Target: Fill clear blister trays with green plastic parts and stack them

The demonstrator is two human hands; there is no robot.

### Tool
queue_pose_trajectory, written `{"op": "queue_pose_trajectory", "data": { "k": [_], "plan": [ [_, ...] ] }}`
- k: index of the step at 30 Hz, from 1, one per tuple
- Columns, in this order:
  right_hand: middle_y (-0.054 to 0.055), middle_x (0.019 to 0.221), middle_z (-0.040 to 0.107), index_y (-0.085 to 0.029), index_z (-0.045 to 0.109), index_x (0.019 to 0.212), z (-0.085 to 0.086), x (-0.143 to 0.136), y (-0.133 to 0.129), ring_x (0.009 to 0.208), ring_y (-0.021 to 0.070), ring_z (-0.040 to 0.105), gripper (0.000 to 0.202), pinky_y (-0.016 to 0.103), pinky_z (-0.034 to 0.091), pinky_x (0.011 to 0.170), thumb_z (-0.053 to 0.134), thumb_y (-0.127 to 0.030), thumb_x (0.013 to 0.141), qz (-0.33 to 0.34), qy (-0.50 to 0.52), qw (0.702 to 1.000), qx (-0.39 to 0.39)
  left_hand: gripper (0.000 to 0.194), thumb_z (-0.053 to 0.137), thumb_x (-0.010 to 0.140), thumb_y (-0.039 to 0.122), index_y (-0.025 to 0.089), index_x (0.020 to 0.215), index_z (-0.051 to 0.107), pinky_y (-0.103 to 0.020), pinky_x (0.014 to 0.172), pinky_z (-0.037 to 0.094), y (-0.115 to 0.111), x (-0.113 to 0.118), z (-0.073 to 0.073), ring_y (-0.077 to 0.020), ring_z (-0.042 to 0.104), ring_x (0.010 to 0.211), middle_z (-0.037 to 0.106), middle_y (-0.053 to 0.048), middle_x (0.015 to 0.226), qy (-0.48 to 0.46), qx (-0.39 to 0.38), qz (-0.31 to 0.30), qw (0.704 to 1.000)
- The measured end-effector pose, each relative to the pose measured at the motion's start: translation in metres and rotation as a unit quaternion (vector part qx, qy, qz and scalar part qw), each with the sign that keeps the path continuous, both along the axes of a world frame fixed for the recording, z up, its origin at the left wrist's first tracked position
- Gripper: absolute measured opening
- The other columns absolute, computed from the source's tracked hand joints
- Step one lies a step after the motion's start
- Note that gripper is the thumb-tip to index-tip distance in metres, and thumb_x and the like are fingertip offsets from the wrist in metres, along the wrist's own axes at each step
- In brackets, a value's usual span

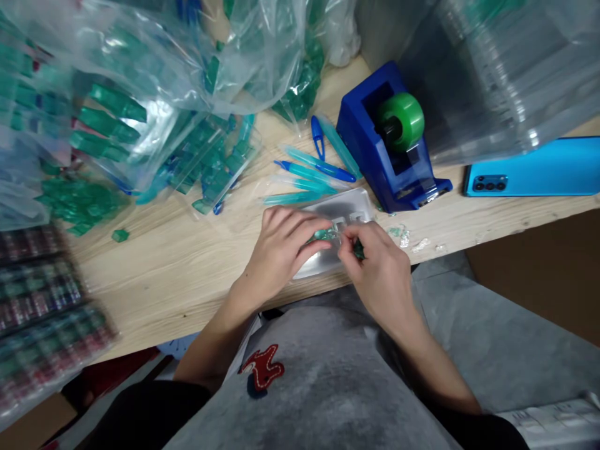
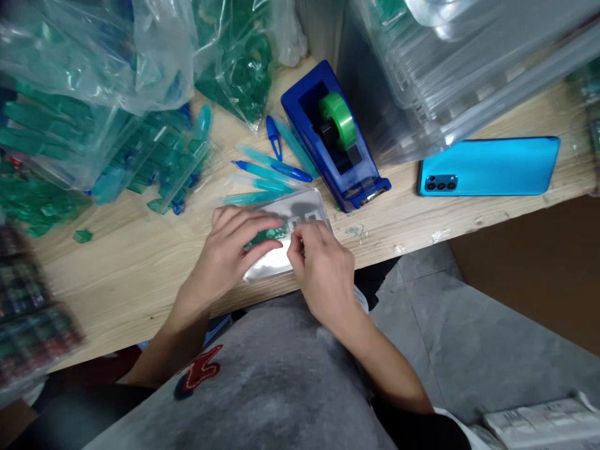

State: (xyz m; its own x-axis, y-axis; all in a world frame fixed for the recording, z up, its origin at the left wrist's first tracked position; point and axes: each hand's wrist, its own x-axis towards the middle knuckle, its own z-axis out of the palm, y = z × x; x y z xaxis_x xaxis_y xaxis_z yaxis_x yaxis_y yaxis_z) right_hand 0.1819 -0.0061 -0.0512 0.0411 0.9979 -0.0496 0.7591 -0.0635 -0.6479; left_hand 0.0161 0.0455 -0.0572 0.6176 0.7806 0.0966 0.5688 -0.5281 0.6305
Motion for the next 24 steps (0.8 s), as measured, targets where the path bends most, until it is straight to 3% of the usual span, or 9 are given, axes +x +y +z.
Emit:
{"op": "queue_pose_trajectory", "data": {
  "k": [6, 10, 14, 19, 24],
  "plan": [
    [0.002, 0.075, 0.065, -0.022, 0.056, 0.079, 0.005, 0.023, -0.007, 0.07, 0.0162, 0.062, 0.011, 0.027, 0.047, 0.061, 0.053, -0.013, 0.085, -0.108, -0.029, 0.993, 0.029, 0.026, 0.059, 0.091, 0.033, 0.025, 0.115, 0.061, -0.038, 0.084, 0.039, -0.003, -0.002, 0.001, -0.0234, 0.058, 0.094, 0.071, -0.005, 0.104, 0.028, 0.028, -0.002, 0.999],
    [0.001, 0.075, 0.066, -0.024, 0.06, 0.081, 0.012, 0.038, -0.011, 0.069, 0.0167, 0.063, 0.009, 0.029, 0.05, 0.065, 0.056, -0.022, 0.089, -0.117, 0.022, 0.993, 0.015, 0.031, 0.062, 0.09, 0.031, 0.026, 0.12, 0.058, -0.04, 0.087, 0.04, -0.006, -0.005, 0.002, -0.0237, 0.059, 0.097, 0.07, -0.005, 0.108, 0.023, -0.02, 0.015, 0.999],
    [0.001, 0.077, 0.067, -0.024, 0.063, 0.083, 0.015, 0.036, -0.013, 0.071, 0.0169, 0.063, 0.01, 0.03, 0.05, 0.067, 0.057, -0.027, 0.09, -0.147, 0.08, 0.986, 0.008, 0.023, 0.063, 0.088, 0.023, 0.029, 0.109, 0.063, -0.042, 0.089, 0.044, -0.011, -0.003, 0.006, -0.0209, 0.061, 0.092, 0.072, -0.001, 0.099, -0.079, -0.048, 0.076, 0.993],
    [-0.001, 0.071, 0.065, -0.024, 0.064, 0.081, 0.024, 0.025, -0.009, 0.064, 0.0149, 0.06, 0.008, 0.028, 0.048, 0.063, 0.061, -0.027, 0.088, -0.156, 0.167, 0.973, -0.012, 0.025, 0.065, 0.088, 0.032, 0.031, 0.112, 0.066, -0.035, 0.089, 0.052, -0.016, -0.005, 0.024, -0.0186, 0.065, 0.101, 0.071, -0.001, 0.109, -0.297, -0.205, 0.183, 0.915],
    [-0.004, 0.058, 0.055, -0.024, 0.064, 0.078, 0.025, 0.019, -0.003, 0.052, 0.0118, 0.051, 0.014, 0.026, 0.045, 0.054, 0.059, -0.032, 0.089, -0.119, 0.234, 0.963, -0.055, 0.027, 0.061, 0.089, 0.042, 0.034, 0.114, 0.066, -0.034, 0.085, 0.057, -0.014, -0.009, 0.041, -0.0177, 0.068, 0.096, 0.071, 0.0, 0.107, -0.396, -0.294, 0.181, 0.851]
  ]
}}
